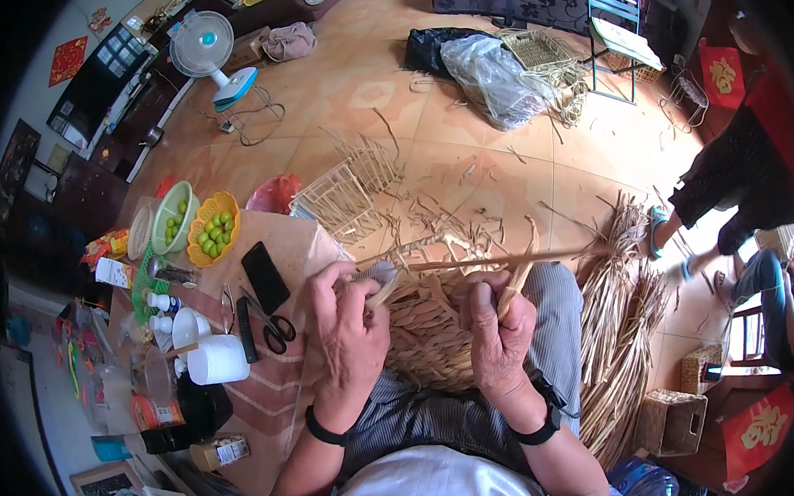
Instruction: Weaving a basket using straw or plant fibers.
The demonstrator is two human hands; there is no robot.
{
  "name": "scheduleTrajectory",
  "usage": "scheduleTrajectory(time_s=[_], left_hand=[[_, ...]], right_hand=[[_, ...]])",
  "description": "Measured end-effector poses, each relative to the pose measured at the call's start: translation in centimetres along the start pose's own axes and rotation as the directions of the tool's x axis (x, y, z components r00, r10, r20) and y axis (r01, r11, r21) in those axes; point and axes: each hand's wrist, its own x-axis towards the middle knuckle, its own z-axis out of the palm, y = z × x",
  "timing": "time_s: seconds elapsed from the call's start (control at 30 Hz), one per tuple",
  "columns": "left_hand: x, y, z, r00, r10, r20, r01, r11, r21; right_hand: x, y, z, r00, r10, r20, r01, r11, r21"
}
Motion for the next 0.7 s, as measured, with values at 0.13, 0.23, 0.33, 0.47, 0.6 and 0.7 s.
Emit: scheduleTrajectory(time_s=[0.13, 0.23, 0.33, 0.47, 0.6, 0.7], left_hand=[[0.1, 1.0, -1.0, 0.968, -0.083, 0.238, 0.121, 0.981, -0.149], [0.3, 1.3, -0.7, 0.901, -0.244, 0.358, 0.364, 0.874, -0.321], [1.3, 1.6, -0.9, 0.869, -0.270, 0.415, 0.425, 0.837, -0.346], [1.2, 1.0, -0.3, 0.961, -0.156, 0.230, 0.212, 0.945, -0.248], [0.4, 0.0, -1.3, 0.962, -0.230, 0.145, 0.244, 0.965, -0.091], [-1.0, -1.7, -2.5, 0.956, -0.267, 0.118, 0.279, 0.955, -0.099]], right_hand=[[0.2, 0.0, 0.0, 0.997, -0.073, 0.007, 0.074, 0.996, -0.059], [0.3, 0.4, 0.4, 0.992, -0.128, 0.009, 0.128, 0.989, -0.073], [-0.1, 0.3, 0.5, 0.995, -0.095, -0.003, 0.094, 0.993, -0.068], [-0.5, 0.5, 0.3, 0.997, -0.075, -0.036, 0.073, 0.997, -0.034], [-0.4, 1.2, -0.1, 0.993, -0.112, -0.027, 0.111, 0.993, -0.044], [-0.2, 0.6, 0.4, 0.996, -0.089, -0.027, 0.087, 0.994, -0.070]])
